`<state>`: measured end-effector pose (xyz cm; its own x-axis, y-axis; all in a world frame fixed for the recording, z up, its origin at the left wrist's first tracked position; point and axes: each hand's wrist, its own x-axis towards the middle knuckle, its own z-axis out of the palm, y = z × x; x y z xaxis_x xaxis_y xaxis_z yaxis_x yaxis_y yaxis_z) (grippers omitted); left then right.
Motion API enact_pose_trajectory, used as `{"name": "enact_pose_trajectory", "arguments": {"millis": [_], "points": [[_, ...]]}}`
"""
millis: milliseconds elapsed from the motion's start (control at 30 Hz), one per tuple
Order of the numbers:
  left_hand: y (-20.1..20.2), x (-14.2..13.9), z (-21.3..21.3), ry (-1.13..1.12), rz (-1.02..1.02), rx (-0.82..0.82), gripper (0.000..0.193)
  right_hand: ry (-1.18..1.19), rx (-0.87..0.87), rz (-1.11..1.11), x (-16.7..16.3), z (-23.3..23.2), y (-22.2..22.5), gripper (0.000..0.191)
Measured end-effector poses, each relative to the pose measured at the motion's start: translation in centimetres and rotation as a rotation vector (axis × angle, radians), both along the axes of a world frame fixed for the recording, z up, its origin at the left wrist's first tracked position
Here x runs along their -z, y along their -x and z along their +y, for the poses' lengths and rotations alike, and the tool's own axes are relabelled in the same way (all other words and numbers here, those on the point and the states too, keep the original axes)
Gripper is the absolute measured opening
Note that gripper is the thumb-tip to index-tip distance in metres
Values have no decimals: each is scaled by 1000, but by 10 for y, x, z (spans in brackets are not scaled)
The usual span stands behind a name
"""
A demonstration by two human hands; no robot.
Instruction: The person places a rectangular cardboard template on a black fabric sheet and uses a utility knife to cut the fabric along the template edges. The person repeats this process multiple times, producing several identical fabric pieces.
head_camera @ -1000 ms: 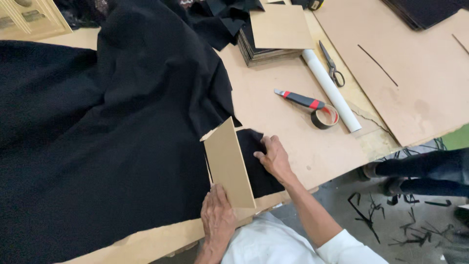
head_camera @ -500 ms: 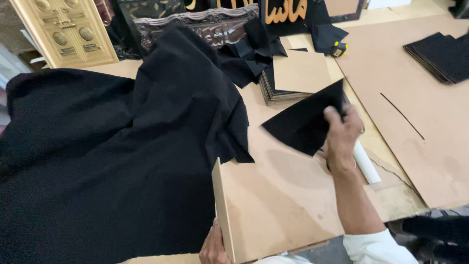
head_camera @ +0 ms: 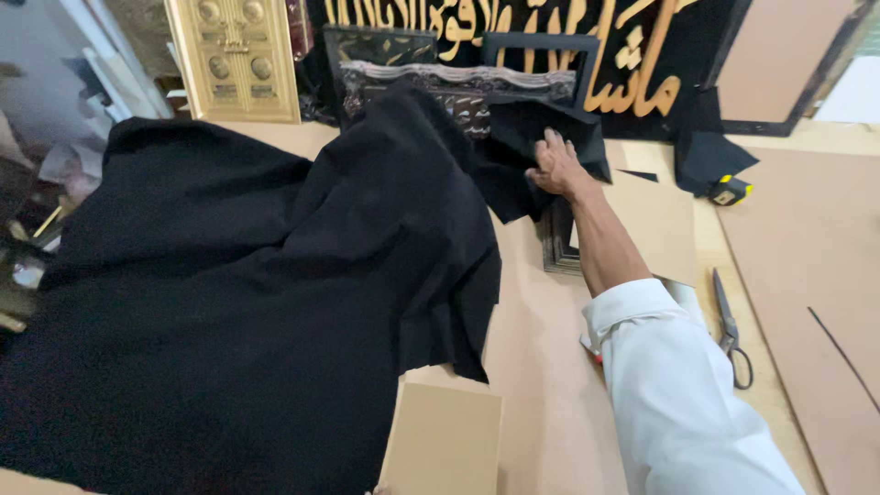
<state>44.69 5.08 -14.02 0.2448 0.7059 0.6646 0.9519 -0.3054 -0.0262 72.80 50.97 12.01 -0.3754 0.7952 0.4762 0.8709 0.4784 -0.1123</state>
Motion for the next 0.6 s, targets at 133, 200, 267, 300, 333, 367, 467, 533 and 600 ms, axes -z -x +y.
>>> {"name": "enact_pose_trajectory", "arguments": {"millis": [133, 200, 267, 300, 333, 367, 467, 533, 600], "points": [[5, -16, -32, -44, 101, -25, 30, -10, -242, 331, 45, -28, 15, 56], [8, -32, -57, 98, 136, -22, 29, 1, -301, 414, 63, -81, 9, 52], [10, -48, -68, 305, 147, -5, 36, 96, -314, 519, 79, -157, -7, 41], [11, -57, -70, 351, 173, -4, 37, 216, -239, 657, 90, -200, -10, 38], [11, -64, -70, 361, 172, -9, 35, 321, -150, 793, 100, -240, -13, 35], [13, -71, -67, 354, 182, -9, 32, 458, -53, 946, 112, -274, -12, 32], [15, -90, -57, 381, 163, 3, 35, 805, 122, 1362, 151, -369, -8, 34], [15, -102, -54, 411, 171, 21, 36, 1050, 187, 1549, 178, -419, -9, 43], [15, -113, -56, 547, 126, 46, 44, 1063, 153, 1657, 205, -450, -11, 26]]}}
